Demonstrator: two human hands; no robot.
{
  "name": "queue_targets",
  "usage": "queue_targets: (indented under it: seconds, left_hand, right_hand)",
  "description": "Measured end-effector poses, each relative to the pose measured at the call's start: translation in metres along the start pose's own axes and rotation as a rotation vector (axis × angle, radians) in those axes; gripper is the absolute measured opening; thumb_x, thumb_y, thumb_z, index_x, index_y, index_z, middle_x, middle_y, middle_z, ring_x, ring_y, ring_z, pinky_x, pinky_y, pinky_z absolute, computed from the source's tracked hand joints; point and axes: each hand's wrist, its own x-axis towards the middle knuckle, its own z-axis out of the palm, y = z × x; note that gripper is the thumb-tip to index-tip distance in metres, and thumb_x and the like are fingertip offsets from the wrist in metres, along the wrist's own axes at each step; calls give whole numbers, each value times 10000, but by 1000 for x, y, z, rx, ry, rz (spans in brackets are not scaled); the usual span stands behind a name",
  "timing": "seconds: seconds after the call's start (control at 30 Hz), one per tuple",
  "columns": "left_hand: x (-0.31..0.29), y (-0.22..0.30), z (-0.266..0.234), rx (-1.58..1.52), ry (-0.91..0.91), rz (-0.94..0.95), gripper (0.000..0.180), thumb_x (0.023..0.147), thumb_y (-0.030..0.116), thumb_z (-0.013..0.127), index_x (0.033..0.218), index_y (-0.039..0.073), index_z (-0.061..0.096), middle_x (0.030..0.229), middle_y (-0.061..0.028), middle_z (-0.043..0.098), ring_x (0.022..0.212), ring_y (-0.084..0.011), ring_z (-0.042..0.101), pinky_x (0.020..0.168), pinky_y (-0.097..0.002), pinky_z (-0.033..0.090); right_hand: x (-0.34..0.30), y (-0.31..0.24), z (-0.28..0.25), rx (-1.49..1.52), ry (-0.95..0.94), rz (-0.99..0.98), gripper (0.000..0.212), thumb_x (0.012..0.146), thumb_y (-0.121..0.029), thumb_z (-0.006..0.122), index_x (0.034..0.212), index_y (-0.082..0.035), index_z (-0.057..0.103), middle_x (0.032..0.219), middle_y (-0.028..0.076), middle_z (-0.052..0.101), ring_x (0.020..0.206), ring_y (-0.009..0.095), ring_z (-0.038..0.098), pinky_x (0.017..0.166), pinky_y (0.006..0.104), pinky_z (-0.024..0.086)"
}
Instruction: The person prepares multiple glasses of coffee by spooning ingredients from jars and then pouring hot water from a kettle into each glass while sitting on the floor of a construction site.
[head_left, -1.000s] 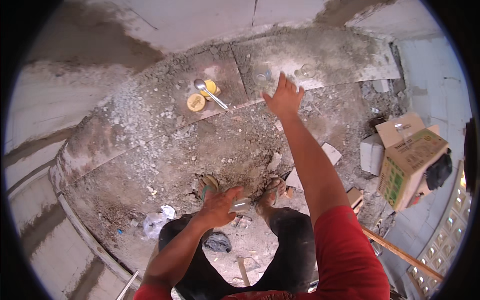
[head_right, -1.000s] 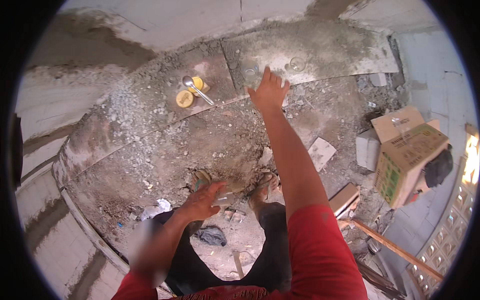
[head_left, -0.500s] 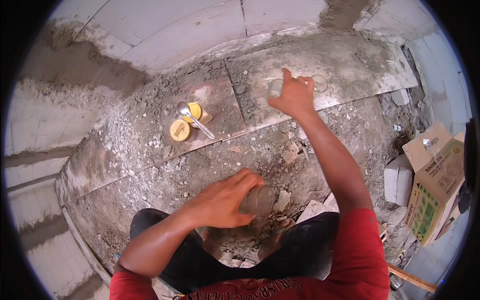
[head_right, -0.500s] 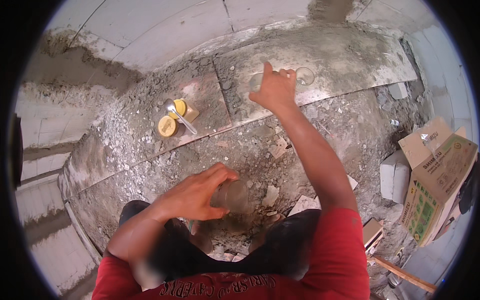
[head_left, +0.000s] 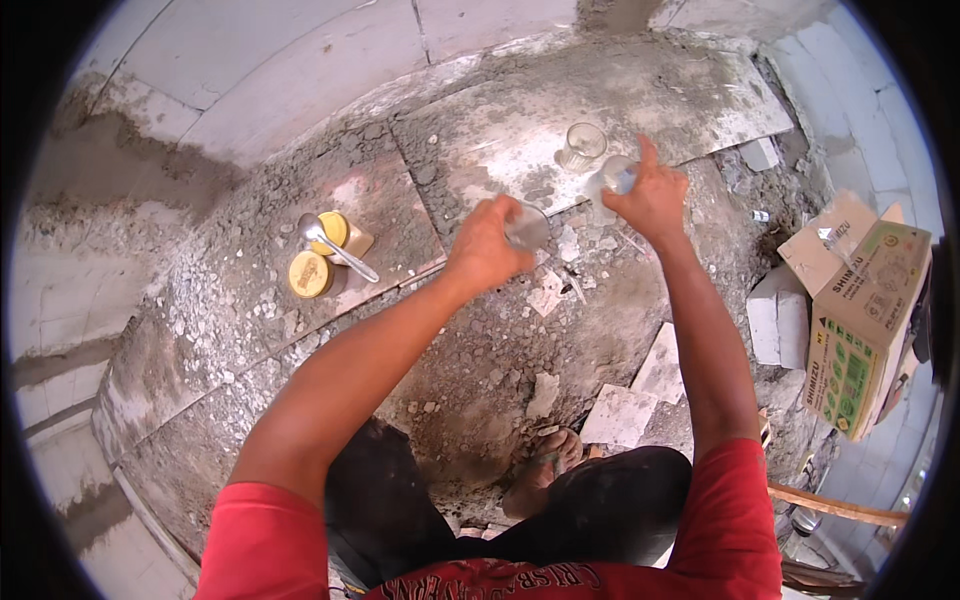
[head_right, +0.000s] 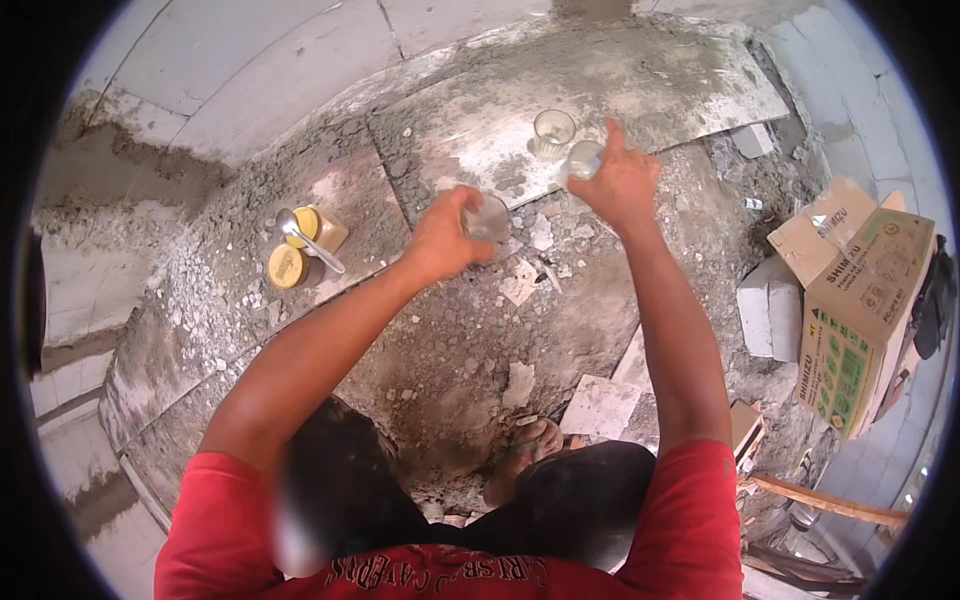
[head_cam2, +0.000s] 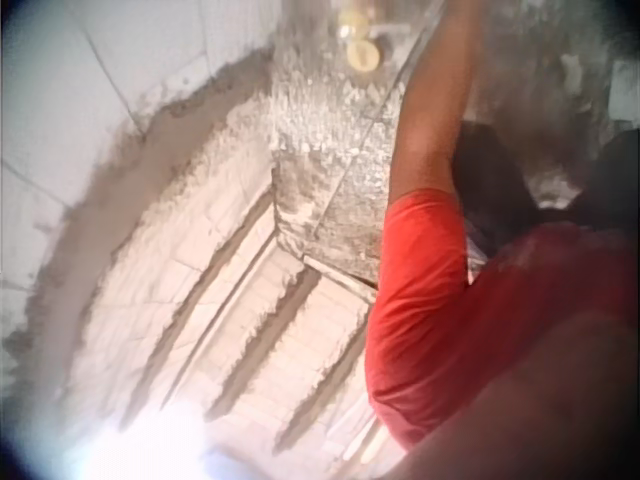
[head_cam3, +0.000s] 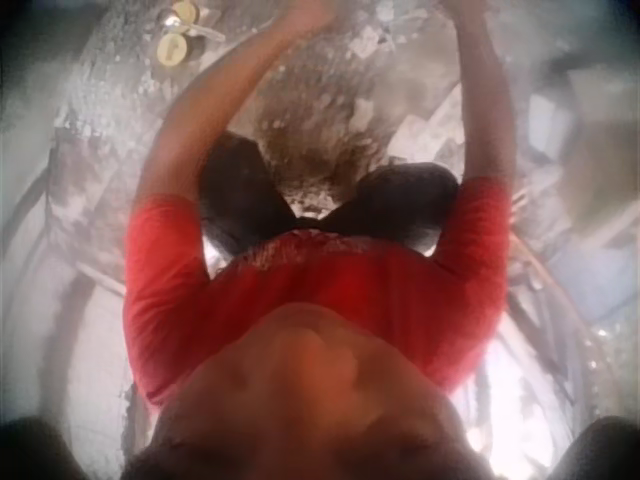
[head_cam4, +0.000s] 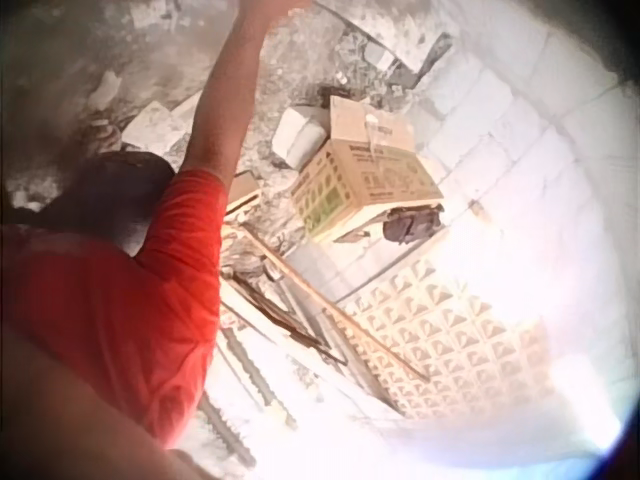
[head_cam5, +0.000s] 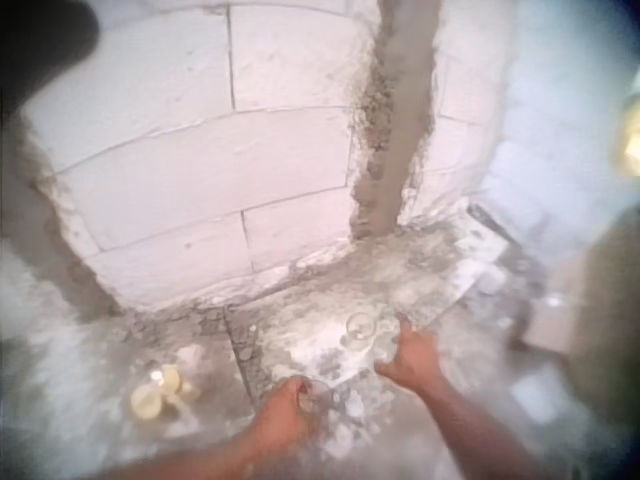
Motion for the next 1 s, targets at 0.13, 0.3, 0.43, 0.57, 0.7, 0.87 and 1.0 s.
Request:
queue_targets:
  seconds: [0.13, 0.3, 0.43, 0.57, 0.7, 0.87, 1.0]
  left_hand:
    - [27, -39, 16, 76, 287, 38, 685, 672, 154, 860, 1271, 66, 539, 1243, -175, 583, 1171, -351, 583, 1007, -424, 481]
    - [27, -50, 18, 34, 389, 15, 726, 686, 130, 863, 1318, 62, 513, 1269, -186, 558, 1248, -380, 535, 1051, -441, 457]
    - [21, -45, 19, 14, 486, 64, 786, 674, 73, 861, 1354, 94, 467, 1272, -180, 516, 1202, -385, 553, 1013, -443, 491]
    - [-10, -34, -20, 88, 539, -41, 561, 722, 114, 845, 1228, 106, 601, 1209, -141, 560, 1207, -379, 549, 988, -450, 499]
    - [-39, 28, -145, 158, 344, -14, 147, 829, 206, 814, 874, 88, 738, 1204, -76, 624, 1161, -254, 607, 969, -389, 504]
    - [-63, -30, -249, 110, 721, 24, 384, 834, 99, 748, 1212, 94, 681, 1254, -134, 640, 1125, -310, 637, 972, -407, 505]
    - [-73, -169, -266, 452, 125, -317, 697, 723, 29, 802, 1369, 106, 549, 1382, -131, 593, 1238, -334, 597, 1024, -415, 487]
  right_hand:
    - [-6, -50, 16, -32, -167, 88, 1008, 707, -423, 784, 1519, -49, 318, 970, 161, 719, 961, 339, 674, 956, 471, 414]
    - [-11, -92, 39, 127, -198, 283, 1011, 712, -369, 831, 1479, -5, 282, 1020, 218, 702, 964, 405, 683, 846, 472, 540]
    - [-12, -108, 47, 282, -87, 342, 1038, 718, -349, 865, 1485, -21, 248, 1117, 261, 669, 1027, 420, 674, 857, 490, 552]
    - [-29, -125, 38, 243, 1, 318, 929, 726, -367, 869, 1433, -65, 346, 1215, 255, 614, 1013, 400, 667, 824, 476, 559]
    - [-30, -148, -15, 316, 296, -344, 288, 838, -211, 773, 1070, -112, 634, 1127, 152, 597, 925, 326, 634, 743, 433, 555]
    - [-60, -261, 24, 134, -27, -908, 556, 817, -165, 777, 1353, -193, 635, 1062, 44, 668, 977, 240, 627, 820, 401, 494]
    - [-67, -290, 52, 349, 32, -968, 473, 871, -108, 667, 1337, -184, 640, 999, 44, 665, 956, 203, 618, 817, 388, 495]
